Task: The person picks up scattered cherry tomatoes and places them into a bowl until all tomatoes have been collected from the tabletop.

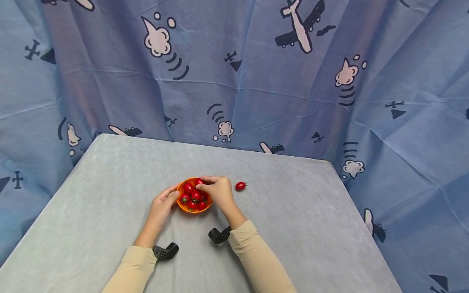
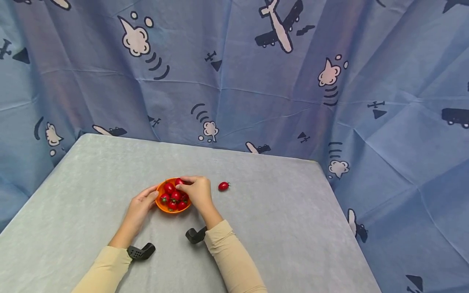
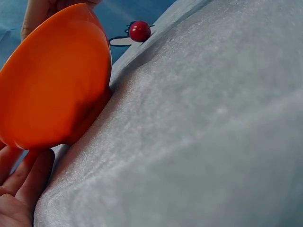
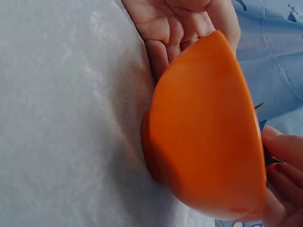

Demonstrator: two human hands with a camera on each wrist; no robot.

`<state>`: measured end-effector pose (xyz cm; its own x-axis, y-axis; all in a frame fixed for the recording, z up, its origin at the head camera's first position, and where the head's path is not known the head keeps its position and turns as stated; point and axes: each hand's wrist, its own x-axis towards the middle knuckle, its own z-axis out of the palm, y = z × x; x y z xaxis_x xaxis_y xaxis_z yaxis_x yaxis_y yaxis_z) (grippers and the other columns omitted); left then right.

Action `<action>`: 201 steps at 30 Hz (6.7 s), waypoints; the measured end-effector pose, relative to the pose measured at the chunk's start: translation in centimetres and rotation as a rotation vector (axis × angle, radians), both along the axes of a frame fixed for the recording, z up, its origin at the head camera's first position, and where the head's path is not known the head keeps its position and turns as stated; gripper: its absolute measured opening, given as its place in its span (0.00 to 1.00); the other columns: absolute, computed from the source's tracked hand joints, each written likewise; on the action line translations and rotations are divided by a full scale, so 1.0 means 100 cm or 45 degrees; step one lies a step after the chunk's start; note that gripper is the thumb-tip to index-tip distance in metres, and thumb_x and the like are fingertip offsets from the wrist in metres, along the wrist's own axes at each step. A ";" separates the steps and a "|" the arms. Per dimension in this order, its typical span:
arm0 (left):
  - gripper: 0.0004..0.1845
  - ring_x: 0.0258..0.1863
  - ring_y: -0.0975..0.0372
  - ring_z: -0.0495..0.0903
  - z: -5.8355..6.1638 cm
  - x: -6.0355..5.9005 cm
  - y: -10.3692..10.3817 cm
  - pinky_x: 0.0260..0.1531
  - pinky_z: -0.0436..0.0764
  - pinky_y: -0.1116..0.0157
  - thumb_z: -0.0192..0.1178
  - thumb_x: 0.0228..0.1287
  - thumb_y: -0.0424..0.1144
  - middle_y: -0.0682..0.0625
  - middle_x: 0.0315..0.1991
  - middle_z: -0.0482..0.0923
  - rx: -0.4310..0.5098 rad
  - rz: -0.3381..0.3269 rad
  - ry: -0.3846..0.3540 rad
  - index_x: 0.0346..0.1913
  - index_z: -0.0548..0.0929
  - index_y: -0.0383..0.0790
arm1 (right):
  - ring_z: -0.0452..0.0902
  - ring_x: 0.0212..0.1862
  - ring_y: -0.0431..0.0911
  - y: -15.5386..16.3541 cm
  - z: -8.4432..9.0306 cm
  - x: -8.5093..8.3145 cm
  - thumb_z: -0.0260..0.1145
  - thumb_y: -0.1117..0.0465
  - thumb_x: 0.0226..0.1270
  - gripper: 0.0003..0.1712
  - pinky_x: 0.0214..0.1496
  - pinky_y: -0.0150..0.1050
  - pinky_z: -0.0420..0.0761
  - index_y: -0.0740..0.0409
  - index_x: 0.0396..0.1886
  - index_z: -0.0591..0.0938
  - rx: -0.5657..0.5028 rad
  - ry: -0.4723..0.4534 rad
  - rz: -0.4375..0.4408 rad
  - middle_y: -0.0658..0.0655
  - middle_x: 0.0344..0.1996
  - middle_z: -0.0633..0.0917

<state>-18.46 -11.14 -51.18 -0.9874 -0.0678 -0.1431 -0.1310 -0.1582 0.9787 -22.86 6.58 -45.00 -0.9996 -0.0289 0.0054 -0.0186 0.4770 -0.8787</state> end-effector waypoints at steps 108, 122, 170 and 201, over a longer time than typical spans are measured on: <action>0.22 0.45 0.80 0.79 0.000 -0.001 -0.001 0.50 0.78 0.80 0.53 0.75 0.36 0.60 0.49 0.85 0.045 0.010 0.010 0.67 0.73 0.30 | 0.75 0.66 0.56 0.127 -0.029 -0.025 0.78 0.61 0.54 0.31 0.70 0.51 0.73 0.59 0.60 0.83 -0.045 -0.130 -0.171 0.61 0.59 0.83; 0.23 0.44 0.80 0.79 0.000 -0.002 0.000 0.49 0.78 0.80 0.53 0.75 0.35 0.62 0.47 0.85 0.050 0.014 0.003 0.67 0.73 0.30 | 0.77 0.64 0.53 0.122 -0.037 -0.031 0.78 0.66 0.51 0.27 0.67 0.48 0.76 0.60 0.54 0.86 0.009 -0.111 -0.159 0.61 0.55 0.86; 0.23 0.44 0.80 0.79 0.002 0.001 0.002 0.48 0.78 0.80 0.53 0.75 0.37 0.54 0.55 0.84 0.011 0.012 -0.007 0.68 0.73 0.32 | 0.82 0.51 0.50 0.081 -0.003 -0.012 0.80 0.58 0.50 0.19 0.48 0.37 0.80 0.55 0.44 0.91 0.066 -0.103 -0.086 0.58 0.44 0.90; 0.23 0.43 0.80 0.79 0.002 0.003 0.003 0.47 0.78 0.80 0.53 0.75 0.37 0.59 0.52 0.84 0.008 0.005 -0.017 0.68 0.72 0.31 | 0.82 0.58 0.49 0.016 0.013 -0.001 0.81 0.58 0.50 0.17 0.60 0.44 0.82 0.52 0.42 0.91 0.034 -0.098 0.142 0.54 0.45 0.91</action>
